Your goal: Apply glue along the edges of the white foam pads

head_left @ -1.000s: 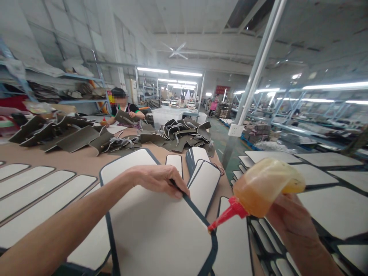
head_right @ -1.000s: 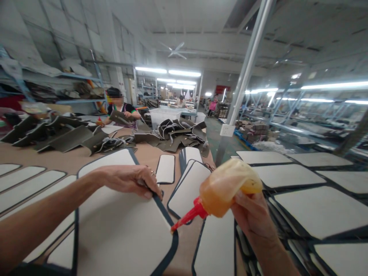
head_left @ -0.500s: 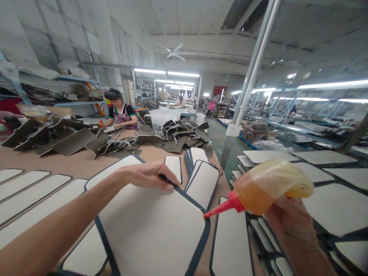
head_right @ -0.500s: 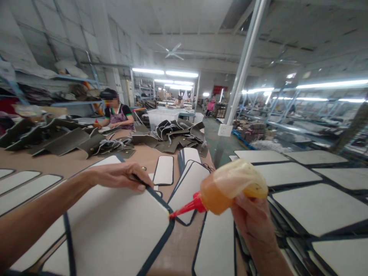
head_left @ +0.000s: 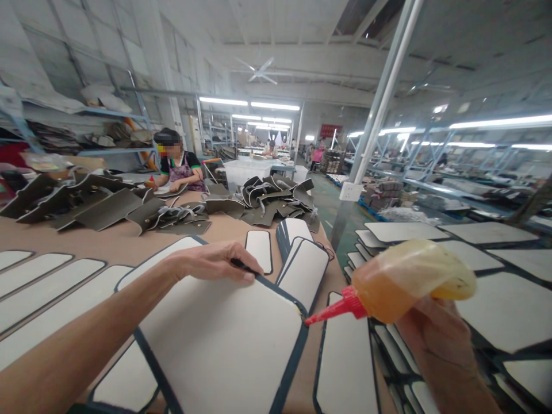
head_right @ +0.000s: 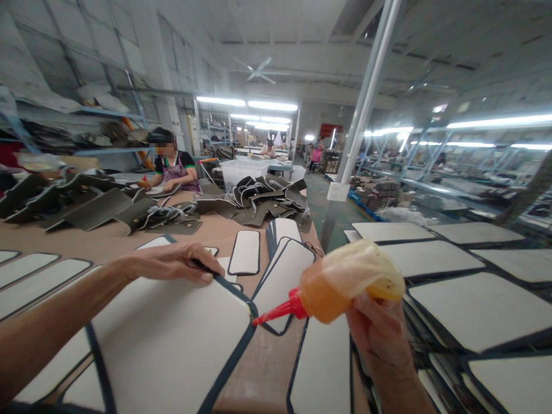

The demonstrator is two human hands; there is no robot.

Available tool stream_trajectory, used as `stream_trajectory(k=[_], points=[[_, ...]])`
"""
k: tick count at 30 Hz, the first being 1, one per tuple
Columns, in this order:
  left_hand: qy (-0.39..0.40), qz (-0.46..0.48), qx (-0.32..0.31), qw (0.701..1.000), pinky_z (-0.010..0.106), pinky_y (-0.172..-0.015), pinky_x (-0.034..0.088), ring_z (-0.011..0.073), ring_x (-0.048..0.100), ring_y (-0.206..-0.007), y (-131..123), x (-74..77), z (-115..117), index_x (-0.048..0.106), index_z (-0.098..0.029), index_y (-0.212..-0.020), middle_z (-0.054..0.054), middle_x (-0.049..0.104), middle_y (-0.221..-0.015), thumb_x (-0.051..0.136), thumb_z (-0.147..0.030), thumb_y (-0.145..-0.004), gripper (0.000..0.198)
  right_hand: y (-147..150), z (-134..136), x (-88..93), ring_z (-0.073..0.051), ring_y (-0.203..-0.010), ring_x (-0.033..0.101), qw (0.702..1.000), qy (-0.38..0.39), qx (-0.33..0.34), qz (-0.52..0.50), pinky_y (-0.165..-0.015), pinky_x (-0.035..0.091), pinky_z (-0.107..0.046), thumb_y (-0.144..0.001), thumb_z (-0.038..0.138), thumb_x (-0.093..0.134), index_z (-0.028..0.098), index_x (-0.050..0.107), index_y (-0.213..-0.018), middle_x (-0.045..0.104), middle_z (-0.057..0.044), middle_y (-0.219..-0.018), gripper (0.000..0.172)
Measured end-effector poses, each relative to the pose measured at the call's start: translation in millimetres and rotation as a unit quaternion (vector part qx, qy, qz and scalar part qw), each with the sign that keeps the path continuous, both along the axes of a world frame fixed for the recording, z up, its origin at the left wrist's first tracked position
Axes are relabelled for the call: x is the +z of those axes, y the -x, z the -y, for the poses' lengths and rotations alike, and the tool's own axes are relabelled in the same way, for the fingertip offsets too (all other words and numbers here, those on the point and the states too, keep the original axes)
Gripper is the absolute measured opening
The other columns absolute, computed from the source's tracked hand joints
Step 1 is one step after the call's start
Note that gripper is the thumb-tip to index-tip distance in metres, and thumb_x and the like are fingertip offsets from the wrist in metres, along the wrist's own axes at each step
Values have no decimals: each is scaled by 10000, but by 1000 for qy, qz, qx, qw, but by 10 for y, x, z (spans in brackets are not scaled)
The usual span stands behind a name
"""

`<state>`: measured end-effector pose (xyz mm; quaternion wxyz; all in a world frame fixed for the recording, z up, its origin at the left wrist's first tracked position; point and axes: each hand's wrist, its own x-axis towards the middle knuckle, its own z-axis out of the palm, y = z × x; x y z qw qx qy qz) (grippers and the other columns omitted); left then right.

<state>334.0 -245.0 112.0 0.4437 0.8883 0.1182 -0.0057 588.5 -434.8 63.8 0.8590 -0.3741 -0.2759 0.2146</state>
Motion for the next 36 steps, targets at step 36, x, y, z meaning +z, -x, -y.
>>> stream_trajectory(k=[36], points=[[112,-15,155,982,184,-568,383,129,506,-698,109,-184,-60,591,-161,-848,2,551,-757,594,-425,-755,280,106,71,-145,-169,-750,643,1000,-13,-6,-8,-672,528,-230,-453,194,777,254,682,-825,691,-3,-837,388]])
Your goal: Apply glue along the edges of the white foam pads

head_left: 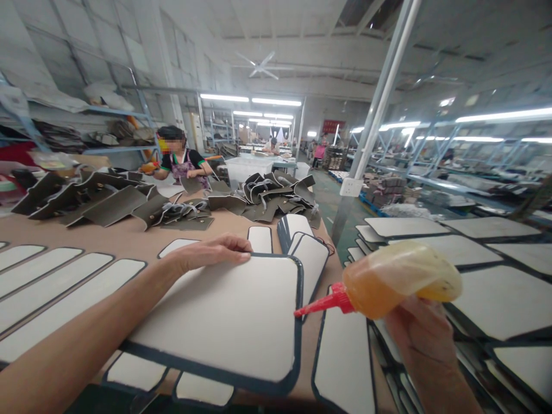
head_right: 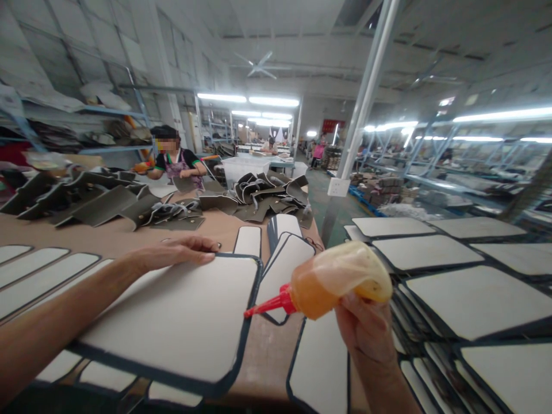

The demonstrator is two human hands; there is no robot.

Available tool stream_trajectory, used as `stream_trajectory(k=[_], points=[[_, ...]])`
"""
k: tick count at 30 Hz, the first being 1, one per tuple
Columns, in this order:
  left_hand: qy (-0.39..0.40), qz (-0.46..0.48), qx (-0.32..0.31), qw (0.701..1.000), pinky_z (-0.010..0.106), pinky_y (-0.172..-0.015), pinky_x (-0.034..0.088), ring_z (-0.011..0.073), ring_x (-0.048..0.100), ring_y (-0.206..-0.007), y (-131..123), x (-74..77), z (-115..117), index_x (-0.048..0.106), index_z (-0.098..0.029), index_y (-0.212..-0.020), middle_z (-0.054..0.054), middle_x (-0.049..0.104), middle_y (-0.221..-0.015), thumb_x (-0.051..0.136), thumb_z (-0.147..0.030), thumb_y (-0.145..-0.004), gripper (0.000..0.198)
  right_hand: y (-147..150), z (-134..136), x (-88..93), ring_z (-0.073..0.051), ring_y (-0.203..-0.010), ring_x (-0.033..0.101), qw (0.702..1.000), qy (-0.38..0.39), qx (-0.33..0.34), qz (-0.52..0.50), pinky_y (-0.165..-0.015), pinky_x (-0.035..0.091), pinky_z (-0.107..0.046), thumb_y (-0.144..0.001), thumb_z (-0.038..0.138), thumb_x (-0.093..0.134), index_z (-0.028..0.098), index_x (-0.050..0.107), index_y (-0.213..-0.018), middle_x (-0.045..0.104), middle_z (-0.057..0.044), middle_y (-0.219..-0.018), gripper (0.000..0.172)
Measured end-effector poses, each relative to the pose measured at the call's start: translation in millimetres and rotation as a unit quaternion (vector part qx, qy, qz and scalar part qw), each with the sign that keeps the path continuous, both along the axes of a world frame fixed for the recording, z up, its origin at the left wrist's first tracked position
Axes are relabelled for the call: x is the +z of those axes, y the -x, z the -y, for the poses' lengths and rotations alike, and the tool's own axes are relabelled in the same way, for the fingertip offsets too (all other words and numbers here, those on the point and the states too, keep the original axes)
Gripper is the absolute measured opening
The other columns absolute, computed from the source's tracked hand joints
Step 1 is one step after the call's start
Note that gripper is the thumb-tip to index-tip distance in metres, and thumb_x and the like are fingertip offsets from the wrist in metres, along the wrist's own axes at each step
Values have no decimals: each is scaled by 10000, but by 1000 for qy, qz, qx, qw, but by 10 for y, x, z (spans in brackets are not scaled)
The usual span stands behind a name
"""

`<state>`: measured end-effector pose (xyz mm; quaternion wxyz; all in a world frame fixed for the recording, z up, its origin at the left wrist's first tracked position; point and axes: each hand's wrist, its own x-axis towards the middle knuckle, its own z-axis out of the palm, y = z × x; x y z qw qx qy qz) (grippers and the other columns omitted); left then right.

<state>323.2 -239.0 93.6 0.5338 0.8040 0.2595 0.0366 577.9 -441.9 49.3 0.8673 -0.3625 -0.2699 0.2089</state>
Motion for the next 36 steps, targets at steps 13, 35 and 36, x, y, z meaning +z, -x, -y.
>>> stream_trajectory(k=[13,35,36], points=[[136,38,73,987,172,-493,376,99,507,-559,57,-162,2,581,-176,-785,-27,580,-687,697,-400,-664,280,25,37,-22,-189,-757,655,999,-4,8,36,-612,534,-223,-476,175,725,291,666,-855,692,1,-846,401],[182,110,154,965,168,-453,389,91,517,-509,120,-436,-112,571,-157,-735,-22,564,-623,718,-353,-666,254,82,94,-127,-158,-744,648,999,3,-25,-28,-697,532,-224,-465,212,800,262,666,-974,688,-7,-898,529],[181,116,158,964,169,-449,388,92,518,-506,122,-459,-120,576,-157,-743,-21,562,-620,713,-355,-672,251,87,96,-131,-154,-752,646,999,-4,-30,-23,-706,531,-223,-475,208,799,259,659,-997,685,-7,-918,543]])
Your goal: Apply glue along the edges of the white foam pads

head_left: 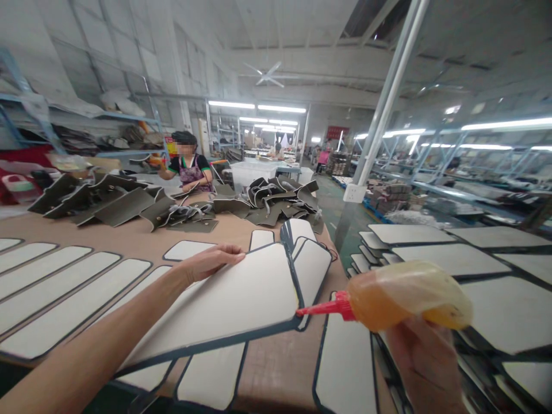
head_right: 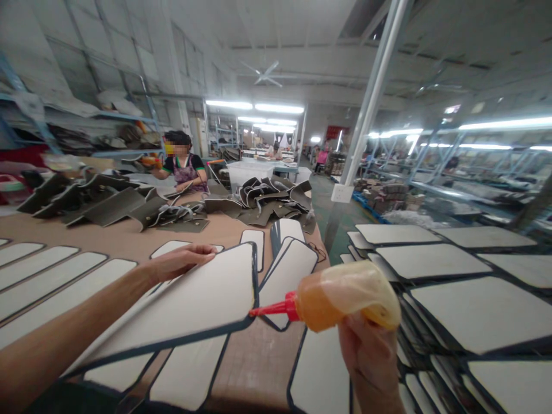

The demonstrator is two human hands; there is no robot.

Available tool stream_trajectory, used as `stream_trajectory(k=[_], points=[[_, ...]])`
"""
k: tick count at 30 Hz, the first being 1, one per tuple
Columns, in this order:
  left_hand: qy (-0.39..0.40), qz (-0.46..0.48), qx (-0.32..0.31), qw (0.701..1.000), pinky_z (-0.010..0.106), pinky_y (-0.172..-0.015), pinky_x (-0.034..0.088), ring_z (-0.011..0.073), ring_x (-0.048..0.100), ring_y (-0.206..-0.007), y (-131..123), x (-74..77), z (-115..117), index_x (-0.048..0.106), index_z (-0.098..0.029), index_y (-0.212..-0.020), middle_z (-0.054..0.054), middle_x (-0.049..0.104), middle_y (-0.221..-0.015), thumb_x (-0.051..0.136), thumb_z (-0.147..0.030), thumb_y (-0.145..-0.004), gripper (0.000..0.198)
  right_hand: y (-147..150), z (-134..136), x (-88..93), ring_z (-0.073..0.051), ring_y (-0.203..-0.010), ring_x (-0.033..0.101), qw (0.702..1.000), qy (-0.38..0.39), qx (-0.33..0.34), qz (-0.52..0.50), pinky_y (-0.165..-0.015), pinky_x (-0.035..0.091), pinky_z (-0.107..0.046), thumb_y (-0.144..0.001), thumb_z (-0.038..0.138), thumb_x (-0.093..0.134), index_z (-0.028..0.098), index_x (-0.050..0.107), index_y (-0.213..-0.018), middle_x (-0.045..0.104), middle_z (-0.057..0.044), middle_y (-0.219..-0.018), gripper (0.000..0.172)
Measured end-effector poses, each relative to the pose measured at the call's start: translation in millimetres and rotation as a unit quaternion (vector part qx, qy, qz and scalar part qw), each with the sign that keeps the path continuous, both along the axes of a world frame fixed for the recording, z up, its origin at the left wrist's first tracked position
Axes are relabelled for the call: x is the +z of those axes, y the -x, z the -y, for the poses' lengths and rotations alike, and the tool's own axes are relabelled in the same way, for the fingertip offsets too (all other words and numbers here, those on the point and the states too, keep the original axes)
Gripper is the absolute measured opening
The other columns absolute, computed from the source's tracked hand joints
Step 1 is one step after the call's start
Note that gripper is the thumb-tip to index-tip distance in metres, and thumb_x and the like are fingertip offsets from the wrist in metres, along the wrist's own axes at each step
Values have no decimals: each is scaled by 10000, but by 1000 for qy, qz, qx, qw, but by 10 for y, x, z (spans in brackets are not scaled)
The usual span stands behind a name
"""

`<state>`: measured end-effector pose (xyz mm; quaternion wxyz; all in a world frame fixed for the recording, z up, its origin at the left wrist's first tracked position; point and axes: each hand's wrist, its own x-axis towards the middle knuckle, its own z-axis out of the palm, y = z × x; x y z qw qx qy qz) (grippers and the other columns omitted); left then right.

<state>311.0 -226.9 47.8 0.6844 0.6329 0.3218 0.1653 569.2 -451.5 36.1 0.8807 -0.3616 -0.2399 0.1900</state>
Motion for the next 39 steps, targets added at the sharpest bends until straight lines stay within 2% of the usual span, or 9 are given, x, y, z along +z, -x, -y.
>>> stream_trajectory(k=[4,9,12,17,26,31,39], points=[[11,20,31,999,172,-450,394,96,534,-517,1,-72,1,580,-154,-774,-13,570,-637,704,-349,-686,248,7,-8,-25,-134,-829,632,998,-37,-42,27,-751,513,-199,-527,177,785,268,627,-1068,667,11,-997,570],[38,61,59,996,181,-462,404,96,531,-516,-39,-164,50,528,-158,-736,-21,554,-622,709,-344,-682,265,-2,-33,-68,-134,-907,608,994,-59,-76,45,-723,507,-174,-583,186,772,253,611,-1097,669,3,-963,543],[41,85,75,993,173,-447,384,85,506,-497,-73,-233,88,491,-163,-703,-36,528,-597,718,-338,-672,289,1,-59,-79,-145,-863,618,995,-61,-62,43,-737,521,-223,-587,198,773,242,622,-1073,668,-4,-953,511],[46,111,84,989,169,-451,380,76,489,-496,-100,-299,186,496,-155,-701,-37,526,-593,720,-324,-668,283,-18,-127,-82,-140,-776,630,995,-59,-63,48,-717,518,-229,-617,208,754,209,670,-939,676,0,-821,333],[61,146,83,984,158,-455,363,66,470,-507,-28,-424,298,442,-186,-755,-57,512,-615,640,-359,-765,263,-99,-266,-44,-150,-738,633,993,-71,-75,53,-725,518,-261,-567,213,767,205,672,-874,664,16,-765,322],[56,140,92,984,147,-430,350,55,445,-474,16,-419,337,432,-186,-753,-68,506,-585,642,-379,-763,285,-97,-317,-94,-158,-751,625,995,-55,-59,54,-755,506,-289,-579,232,757,208,669,-773,654,10,-739,214],[78,156,106,979,155,-438,385,64,488,-473,38,-386,352,441,-188,-759,-62,550,-587,686,-387,-719,318,1,-351,-115,-176,-738,634,998,-37,-22,54,-701,527,-297,-583,235,749,199,671,-798,665,-5,-728,232]])
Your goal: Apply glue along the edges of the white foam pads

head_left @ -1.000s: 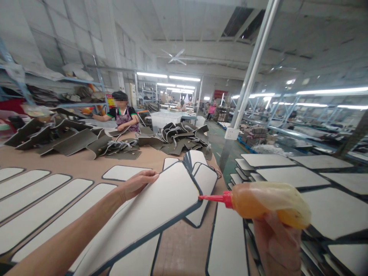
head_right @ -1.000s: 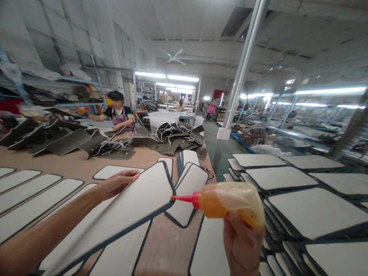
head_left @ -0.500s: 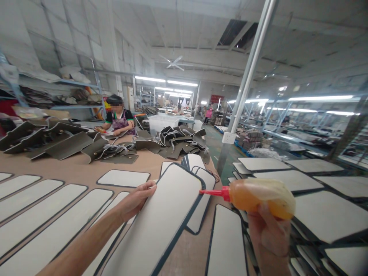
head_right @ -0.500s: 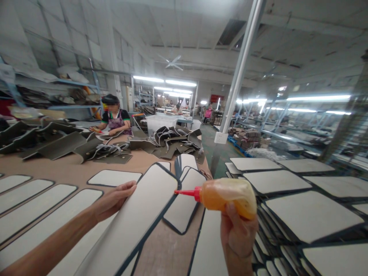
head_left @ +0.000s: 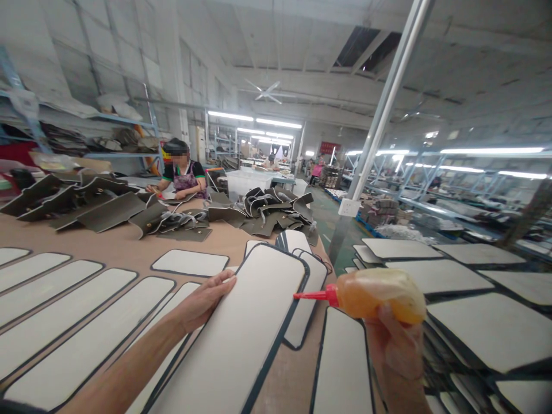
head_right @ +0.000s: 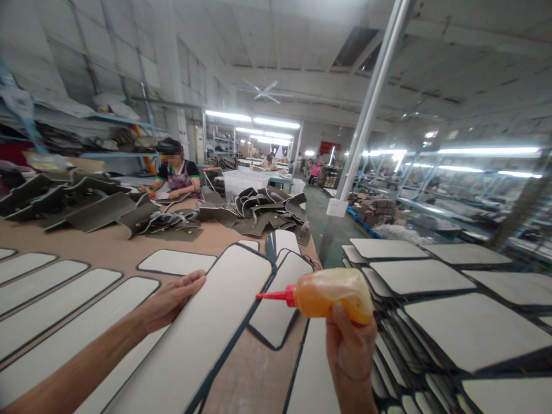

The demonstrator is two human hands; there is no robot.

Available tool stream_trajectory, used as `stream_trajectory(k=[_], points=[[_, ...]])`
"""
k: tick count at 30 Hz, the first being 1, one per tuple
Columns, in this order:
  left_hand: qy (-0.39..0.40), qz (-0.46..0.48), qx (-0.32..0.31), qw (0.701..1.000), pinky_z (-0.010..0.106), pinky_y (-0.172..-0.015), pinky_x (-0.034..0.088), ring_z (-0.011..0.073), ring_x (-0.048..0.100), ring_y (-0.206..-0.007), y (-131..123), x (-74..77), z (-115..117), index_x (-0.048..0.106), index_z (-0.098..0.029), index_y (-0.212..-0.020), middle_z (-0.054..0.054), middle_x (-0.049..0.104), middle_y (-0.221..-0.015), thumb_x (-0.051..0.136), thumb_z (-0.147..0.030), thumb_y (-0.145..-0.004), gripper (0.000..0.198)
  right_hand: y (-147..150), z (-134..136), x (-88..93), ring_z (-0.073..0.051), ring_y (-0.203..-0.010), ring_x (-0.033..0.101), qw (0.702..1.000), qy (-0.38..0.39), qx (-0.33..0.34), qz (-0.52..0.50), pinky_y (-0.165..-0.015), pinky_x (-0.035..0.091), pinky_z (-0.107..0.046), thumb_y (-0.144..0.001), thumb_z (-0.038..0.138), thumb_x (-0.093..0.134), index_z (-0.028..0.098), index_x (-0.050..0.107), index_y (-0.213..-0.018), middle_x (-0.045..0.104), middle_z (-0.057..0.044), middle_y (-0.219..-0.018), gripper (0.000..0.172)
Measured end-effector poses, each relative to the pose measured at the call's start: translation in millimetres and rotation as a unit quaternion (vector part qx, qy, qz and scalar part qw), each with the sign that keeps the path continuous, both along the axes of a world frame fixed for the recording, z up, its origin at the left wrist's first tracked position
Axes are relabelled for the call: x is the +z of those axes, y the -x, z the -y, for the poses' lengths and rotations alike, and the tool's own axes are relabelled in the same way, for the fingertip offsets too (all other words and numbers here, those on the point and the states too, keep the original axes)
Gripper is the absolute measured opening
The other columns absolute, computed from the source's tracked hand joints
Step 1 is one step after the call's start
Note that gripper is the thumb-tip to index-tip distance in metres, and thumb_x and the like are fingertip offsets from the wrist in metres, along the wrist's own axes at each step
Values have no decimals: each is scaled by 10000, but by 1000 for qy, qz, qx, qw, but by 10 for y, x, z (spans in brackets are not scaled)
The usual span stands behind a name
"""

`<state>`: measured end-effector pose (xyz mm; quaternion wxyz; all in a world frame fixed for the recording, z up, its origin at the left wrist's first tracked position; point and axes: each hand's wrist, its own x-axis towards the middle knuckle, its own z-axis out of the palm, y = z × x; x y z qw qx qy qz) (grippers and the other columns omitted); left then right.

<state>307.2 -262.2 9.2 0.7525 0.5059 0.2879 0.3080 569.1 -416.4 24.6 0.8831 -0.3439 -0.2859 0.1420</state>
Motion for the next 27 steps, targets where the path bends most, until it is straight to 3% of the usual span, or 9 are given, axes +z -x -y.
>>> stream_trajectory(k=[7,13,19,27], points=[[5,4,10,1000,153,-416,371,64,479,-448,31,6,-17,477,-183,-745,-62,553,-560,720,-418,-668,347,94,-15,-3,-176,-799,638,999,2,35,-15,-704,531,-294,-594,215,745,217,659,-960,684,-21,-835,376],[3,-12,19,1000,160,-415,381,68,481,-449,20,49,-49,488,-182,-743,-57,550,-565,724,-400,-666,330,156,0,-32,-180,-824,637,999,17,40,-4,-755,507,-296,-618,251,737,216,654,-985,679,-35,-948,378],[3,-20,21,1000,164,-421,390,69,490,-466,6,57,-93,489,-172,-742,-51,549,-589,711,-391,-685,317,210,16,-61,-173,-799,642,998,12,64,-10,-738,510,-284,-629,220,727,246,584,-1143,676,-17,-964,534],[20,-24,30,999,171,-427,396,74,495,-450,-75,70,-191,476,-162,-687,-52,538,-539,744,-367,-648,340,226,53,-72,-176,-777,638,998,18,66,-12,-717,522,-291,-603,213,738,231,602,-1115,671,-37,-999,530]])
